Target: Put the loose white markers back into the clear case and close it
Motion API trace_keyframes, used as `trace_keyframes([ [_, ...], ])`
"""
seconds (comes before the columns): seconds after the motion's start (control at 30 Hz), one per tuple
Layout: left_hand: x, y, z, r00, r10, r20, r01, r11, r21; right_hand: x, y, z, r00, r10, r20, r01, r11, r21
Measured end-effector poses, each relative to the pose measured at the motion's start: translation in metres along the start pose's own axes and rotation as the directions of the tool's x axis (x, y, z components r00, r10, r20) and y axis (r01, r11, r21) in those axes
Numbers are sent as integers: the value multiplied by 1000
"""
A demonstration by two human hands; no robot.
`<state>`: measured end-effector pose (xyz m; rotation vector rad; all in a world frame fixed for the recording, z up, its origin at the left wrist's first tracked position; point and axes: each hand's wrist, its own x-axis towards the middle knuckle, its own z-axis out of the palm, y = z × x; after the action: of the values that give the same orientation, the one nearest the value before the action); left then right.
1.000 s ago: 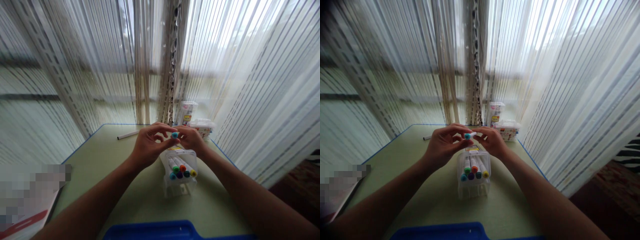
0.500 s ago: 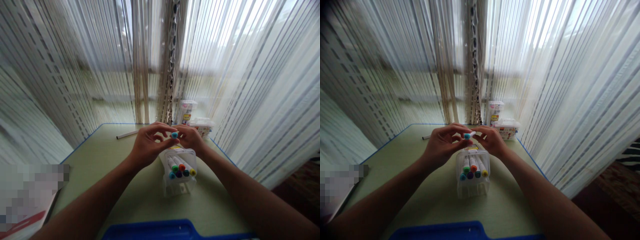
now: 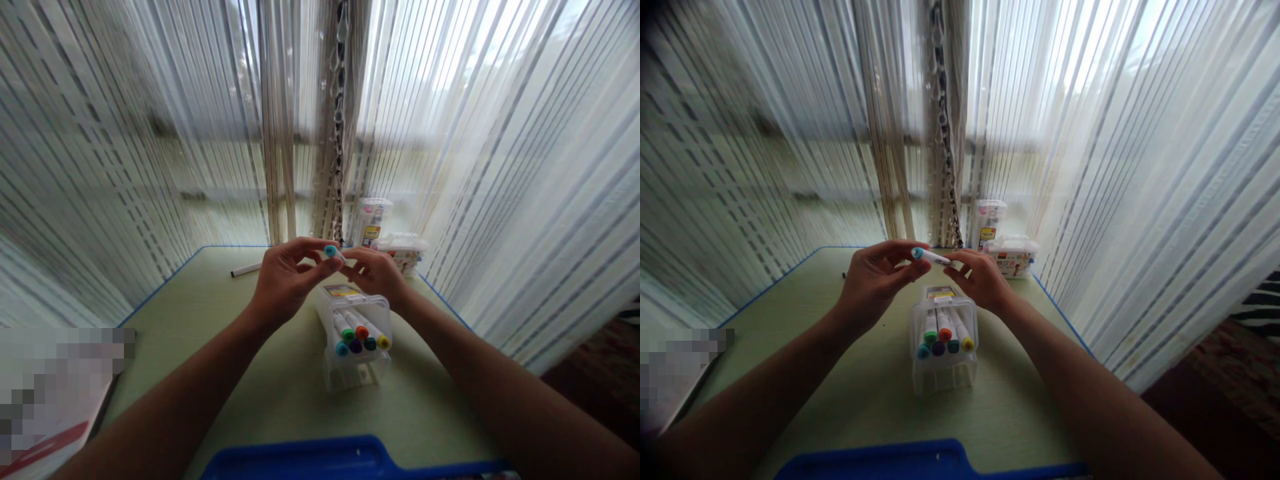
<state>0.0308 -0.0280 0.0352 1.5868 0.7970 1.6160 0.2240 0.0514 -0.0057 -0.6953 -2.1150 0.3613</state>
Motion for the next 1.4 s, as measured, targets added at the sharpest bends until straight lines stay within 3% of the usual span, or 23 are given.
trace_keyframes([
  [0.33,8,-4,-7,987,41,-155,-52,997,-62,1,-5,0,998,50,-30,-49,998,27],
  [0.5,14,-9,-16,961,-11,-276,-4,998,-55,3,-9,-1,988,135,-75,-120,977,175],
  [0.63,17,-15,-23,953,-32,-302,31,999,-6,4,-8,-1,967,232,-108,-183,922,341],
  [0.93,18,-35,-39,988,-24,-150,60,968,242,9,-17,-11,920,377,-105,-264,796,545],
  [1.13,15,-40,-39,999,-42,-22,48,919,390,10,-21,-14,913,394,-105,-232,714,660],
  [1.4,11,-35,-31,993,44,107,-94,843,530,11,-25,-14,910,401,-108,-209,667,715],
])
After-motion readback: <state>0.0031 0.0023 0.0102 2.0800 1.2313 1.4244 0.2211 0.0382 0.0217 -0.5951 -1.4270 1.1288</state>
